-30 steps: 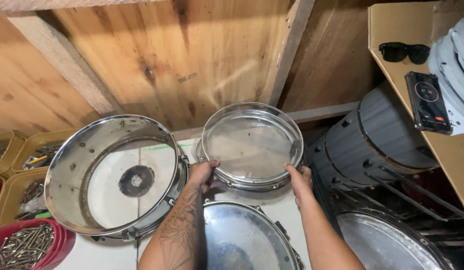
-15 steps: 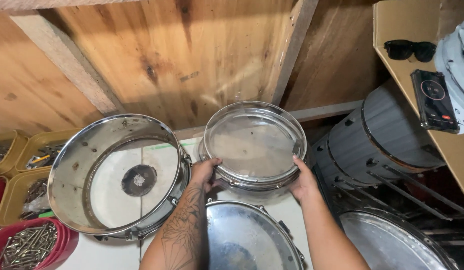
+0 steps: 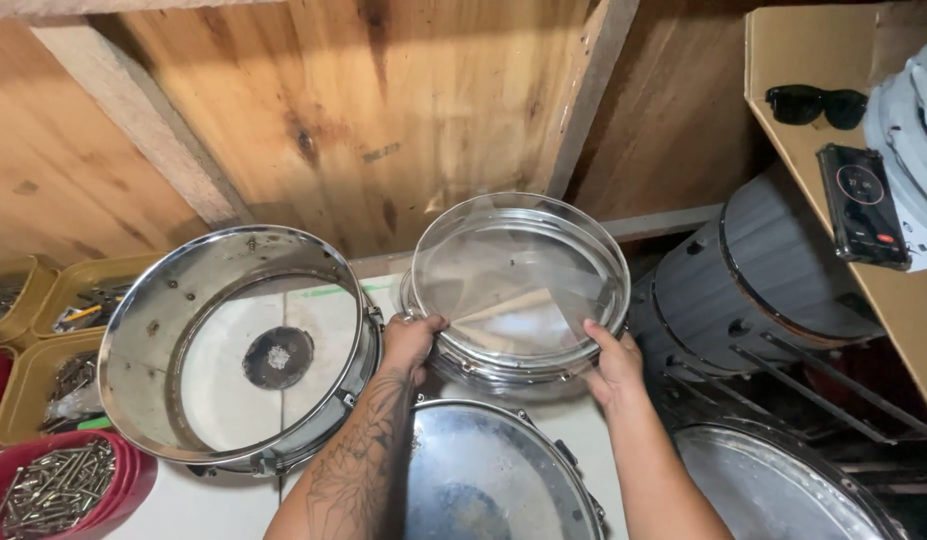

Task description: The person uses a screwdriver to loosen the tension rods on a snare drum, removes the drumhead, and places it on top of another drum. They then organize small metal parts in red and yellow containers on the table.

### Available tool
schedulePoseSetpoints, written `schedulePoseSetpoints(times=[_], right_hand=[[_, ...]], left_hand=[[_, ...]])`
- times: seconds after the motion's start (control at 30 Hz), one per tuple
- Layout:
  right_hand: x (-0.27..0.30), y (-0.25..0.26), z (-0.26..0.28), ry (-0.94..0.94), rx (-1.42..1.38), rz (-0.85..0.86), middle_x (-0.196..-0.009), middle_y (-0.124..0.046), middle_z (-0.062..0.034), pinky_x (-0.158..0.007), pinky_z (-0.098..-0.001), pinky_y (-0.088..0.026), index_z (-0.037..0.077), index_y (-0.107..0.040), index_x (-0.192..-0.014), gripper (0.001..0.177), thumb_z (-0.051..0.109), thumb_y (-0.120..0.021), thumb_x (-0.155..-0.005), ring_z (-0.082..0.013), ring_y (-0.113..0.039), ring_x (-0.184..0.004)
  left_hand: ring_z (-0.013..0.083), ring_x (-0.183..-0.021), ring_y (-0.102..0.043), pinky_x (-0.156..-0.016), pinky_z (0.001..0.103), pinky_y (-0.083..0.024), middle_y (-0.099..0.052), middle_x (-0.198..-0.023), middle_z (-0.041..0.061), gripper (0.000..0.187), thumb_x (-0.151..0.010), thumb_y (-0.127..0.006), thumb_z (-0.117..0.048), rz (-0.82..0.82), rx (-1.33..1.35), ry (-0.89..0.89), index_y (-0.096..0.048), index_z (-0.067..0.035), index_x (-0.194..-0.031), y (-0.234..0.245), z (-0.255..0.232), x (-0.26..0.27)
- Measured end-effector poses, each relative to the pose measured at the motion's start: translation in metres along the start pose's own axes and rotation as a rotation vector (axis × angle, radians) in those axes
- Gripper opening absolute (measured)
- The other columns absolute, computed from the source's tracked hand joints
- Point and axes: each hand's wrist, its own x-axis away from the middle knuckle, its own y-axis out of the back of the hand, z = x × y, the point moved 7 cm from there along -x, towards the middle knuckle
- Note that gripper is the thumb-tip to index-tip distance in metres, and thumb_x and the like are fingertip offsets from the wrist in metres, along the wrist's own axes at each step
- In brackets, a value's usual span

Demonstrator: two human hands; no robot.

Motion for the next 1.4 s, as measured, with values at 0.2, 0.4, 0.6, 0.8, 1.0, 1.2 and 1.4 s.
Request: schedulePoseSetpoints(times=[0.2,0.4,0.6,0.8,1.0,1.2,1.4], right_hand=[[0.028,0.003,0.037,0.035,-0.026,0.024,-0.100,-0.070,-0.0155,-0.078,-0.0483,-0.061,0.002,-0.064,-0.111,0.037,0.008,-0.086,-0.081,-0.0265,-0.072,-0.091],[0.041,0.009,0.065,0.087,-0.027,0.083,-0.108,-0.072,-0.0212,-0.084,-0.0503,-0.060,0.000,-0.063,-0.114,0.037,0.006,-0.083,-0.084,-0.0284,-0.073,-0.096],[0.088,-0.014,0.071,-0.020,-0.052,0.214,-0.127,-0.069,-0.0154,-0.091,-0.0556,-0.057,0.010,-0.055,-0.130,0.039,0.003,-0.063,-0.092,-0.0398,-0.068,-0.105],[0.107,-0.070,0.037,0.091,-0.030,0.471,-0.111,-0.072,-0.0124,-0.070,-0.0460,-0.062,0.010,-0.060,-0.130,0.047,0.006,-0.071,-0.085,-0.0286,-0.071,-0.087],[0.151,-0.159,-0.017,-0.083,0.010,0.674,-0.094,-0.071,-0.0173,-0.071,-0.0448,-0.060,0.001,-0.062,-0.124,0.042,0.005,-0.073,-0.083,-0.0319,-0.070,-0.078],[0.169,-0.226,-0.091,-0.203,0.025,0.770,-0.094,-0.072,-0.0200,-0.075,-0.0470,-0.061,0.001,-0.063,-0.120,0.043,0.005,-0.077,-0.079,-0.0337,-0.071,-0.080],[0.168,-0.252,-0.138,-0.236,0.135,0.706,-0.090,-0.070,-0.0045,-0.072,-0.0361,-0.061,0.010,-0.063,-0.106,0.031,0.003,-0.081,-0.082,-0.0226,-0.072,-0.081]], left_hand=[[0.0349,-0.100,-0.068,-0.074,0.051,-0.058,-0.068,-0.104,0.028,0.056,-0.069,-0.082,-0.004,0.026,0.017,-0.060,-0.061,0.012,-0.118,-0.005,-0.020,0.016],[0.0339,-0.107,-0.066,-0.079,0.052,-0.056,-0.068,-0.106,0.028,0.058,-0.068,-0.084,-0.005,0.015,0.056,-0.128,-0.060,0.011,-0.119,0.004,-0.050,0.072],[0.0227,-0.083,-0.071,-0.076,0.034,-0.057,-0.077,-0.095,0.011,0.049,-0.063,-0.082,-0.008,-0.080,0.115,-0.206,-0.068,-0.004,-0.110,0.060,-0.056,0.103],[0.0211,-0.083,-0.069,-0.076,0.034,-0.056,-0.076,-0.095,0.010,0.047,-0.067,-0.083,-0.010,-0.174,0.135,-0.345,-0.069,-0.004,-0.112,0.144,-0.079,0.143],[0.0255,-0.092,-0.069,-0.083,0.038,-0.058,-0.074,-0.107,0.015,0.055,-0.070,-0.082,-0.006,-0.329,0.256,-0.344,-0.062,0.000,-0.121,0.239,-0.068,0.136],[0.0313,-0.109,-0.068,-0.095,0.041,-0.057,-0.068,-0.129,0.022,0.063,-0.073,-0.076,0.000,-0.413,0.368,-0.319,-0.054,0.005,-0.132,0.304,-0.064,0.130],[0.0249,-0.098,-0.060,-0.083,0.042,-0.052,-0.066,-0.104,0.019,0.057,-0.069,-0.087,-0.002,-0.529,0.316,-0.391,-0.062,0.007,-0.119,0.328,-0.051,0.118]])
